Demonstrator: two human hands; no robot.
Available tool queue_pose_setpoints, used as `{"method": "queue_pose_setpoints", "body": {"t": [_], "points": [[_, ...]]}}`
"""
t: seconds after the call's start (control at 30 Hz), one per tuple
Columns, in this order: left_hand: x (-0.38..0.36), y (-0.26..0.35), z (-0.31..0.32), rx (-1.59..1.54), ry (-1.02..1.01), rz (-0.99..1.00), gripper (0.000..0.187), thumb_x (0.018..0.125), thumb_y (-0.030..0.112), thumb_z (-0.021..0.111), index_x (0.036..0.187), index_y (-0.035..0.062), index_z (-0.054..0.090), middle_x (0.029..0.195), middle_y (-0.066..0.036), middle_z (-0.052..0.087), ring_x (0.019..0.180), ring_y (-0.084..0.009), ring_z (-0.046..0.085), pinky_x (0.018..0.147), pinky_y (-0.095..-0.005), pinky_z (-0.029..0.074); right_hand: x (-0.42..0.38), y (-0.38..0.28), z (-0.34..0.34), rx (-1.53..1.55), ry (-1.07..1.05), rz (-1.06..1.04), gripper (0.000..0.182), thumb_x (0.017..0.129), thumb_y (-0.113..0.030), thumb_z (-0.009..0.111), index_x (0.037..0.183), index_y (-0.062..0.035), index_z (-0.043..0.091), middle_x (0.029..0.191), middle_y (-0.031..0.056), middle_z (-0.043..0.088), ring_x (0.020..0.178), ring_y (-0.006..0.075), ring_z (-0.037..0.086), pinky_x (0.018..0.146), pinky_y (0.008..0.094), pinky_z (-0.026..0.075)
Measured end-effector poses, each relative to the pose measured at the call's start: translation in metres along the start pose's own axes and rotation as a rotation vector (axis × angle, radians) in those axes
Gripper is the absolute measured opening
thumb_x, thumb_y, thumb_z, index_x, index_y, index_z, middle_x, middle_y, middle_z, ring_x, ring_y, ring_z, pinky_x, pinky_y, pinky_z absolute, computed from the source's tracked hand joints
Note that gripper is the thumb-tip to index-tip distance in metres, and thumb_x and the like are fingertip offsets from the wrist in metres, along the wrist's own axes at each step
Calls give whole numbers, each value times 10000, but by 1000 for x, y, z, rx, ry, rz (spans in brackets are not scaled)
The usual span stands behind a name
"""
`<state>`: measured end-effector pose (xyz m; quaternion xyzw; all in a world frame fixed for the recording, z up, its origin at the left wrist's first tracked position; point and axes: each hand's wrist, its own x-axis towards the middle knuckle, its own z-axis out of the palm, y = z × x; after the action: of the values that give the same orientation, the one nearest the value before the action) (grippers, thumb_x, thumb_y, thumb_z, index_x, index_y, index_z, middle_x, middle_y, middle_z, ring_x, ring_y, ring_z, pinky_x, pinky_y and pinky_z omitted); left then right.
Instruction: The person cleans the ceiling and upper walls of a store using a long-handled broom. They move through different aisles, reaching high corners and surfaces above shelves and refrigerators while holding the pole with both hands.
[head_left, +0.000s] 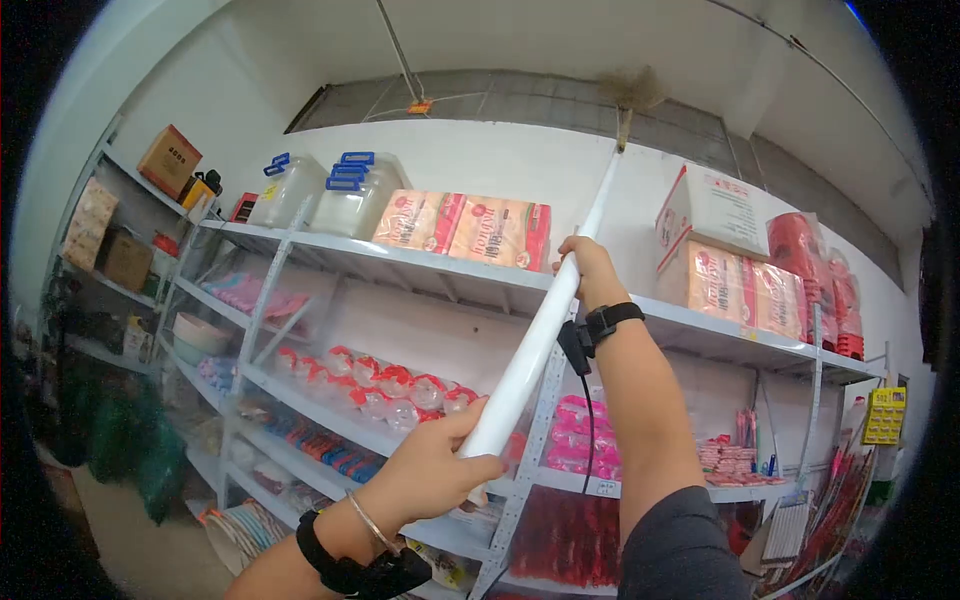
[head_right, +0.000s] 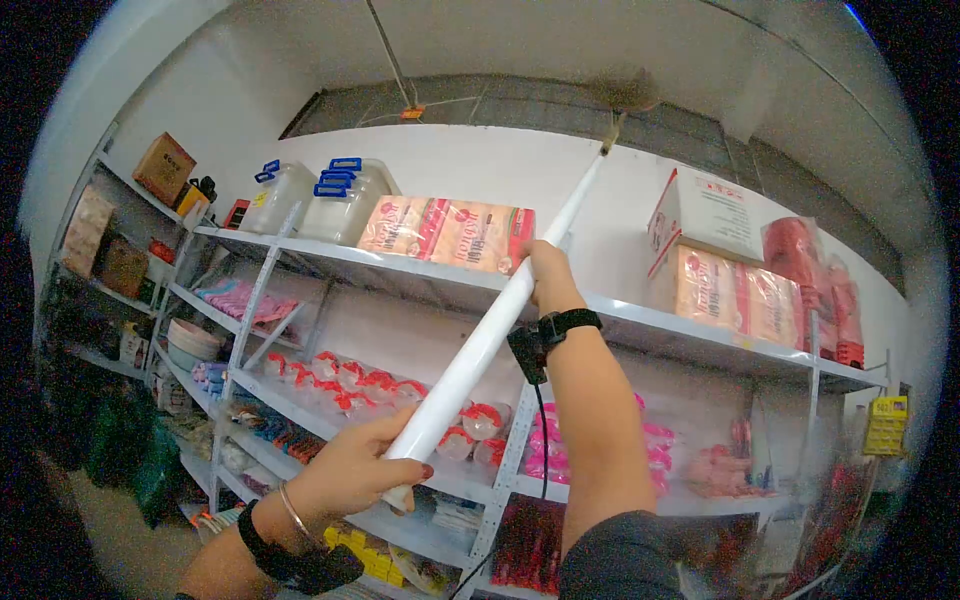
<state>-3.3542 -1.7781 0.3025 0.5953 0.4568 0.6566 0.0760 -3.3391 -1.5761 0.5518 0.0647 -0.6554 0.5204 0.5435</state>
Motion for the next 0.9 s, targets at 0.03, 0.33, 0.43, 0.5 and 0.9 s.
{"method": "queue_pose_setpoints", "body": {"t": [0.03, 0.33, 0.43, 0.5, 0.9], "points": [[1, 1, 1, 34, 3, 15, 605, 715, 30, 570, 1265, 86, 324, 720, -30, 489, 534, -108, 510, 469, -241, 441, 1, 0, -4, -34, 6, -17, 214, 643, -47, 511, 816, 45, 425, 601, 111, 448, 439, 214, 487, 404, 314, 455], [-2, 0, -4, 223, 19, -30, 589, 710, 168, 539, 1256, 113, 326, 777, -170, 562, 552, -215, 562, 538, -308, 458, -8, -2, -10, -5, 41, 48, 219, 650, -39, 499, 825, 51, 403, 626, 123, 446, 440, 209, 488, 398, 309, 458], [-17, -3, 3, 316, 63, 10, 606, 718, 212, 529, 1266, 101, 296, 821, -242, 559, 657, -302, 580, 624, -349, 453, -7, 4, -15, 11, 4, 63, 215, 645, -38, 505, 814, 44, 402, 593, 125, 444, 429, 212, 485, 393, 313, 458], [-26, -10, 7, 334, 99, 33, 620, 721, 231, 525, 1270, 86, 279, 845, -262, 556, 719, -333, 578, 664, -359, 447, -13, 8, -10, 9, -7, 73, 209, 645, -43, 507, 807, 40, 405, 575, 128, 444, 424, 215, 482, 388, 316, 456], [-56, -8, 15, 403, 183, 16, 645, 727, 166, 559, 1279, 29, 253, 843, -185, 554, 712, -202, 577, 626, -290, 456, -47, 6, 7, 85, -41, 49, 186, 662, -57, 508, 785, 52, 420, 585, 137, 454, 428, 224, 493, 361, 313, 436]]}}
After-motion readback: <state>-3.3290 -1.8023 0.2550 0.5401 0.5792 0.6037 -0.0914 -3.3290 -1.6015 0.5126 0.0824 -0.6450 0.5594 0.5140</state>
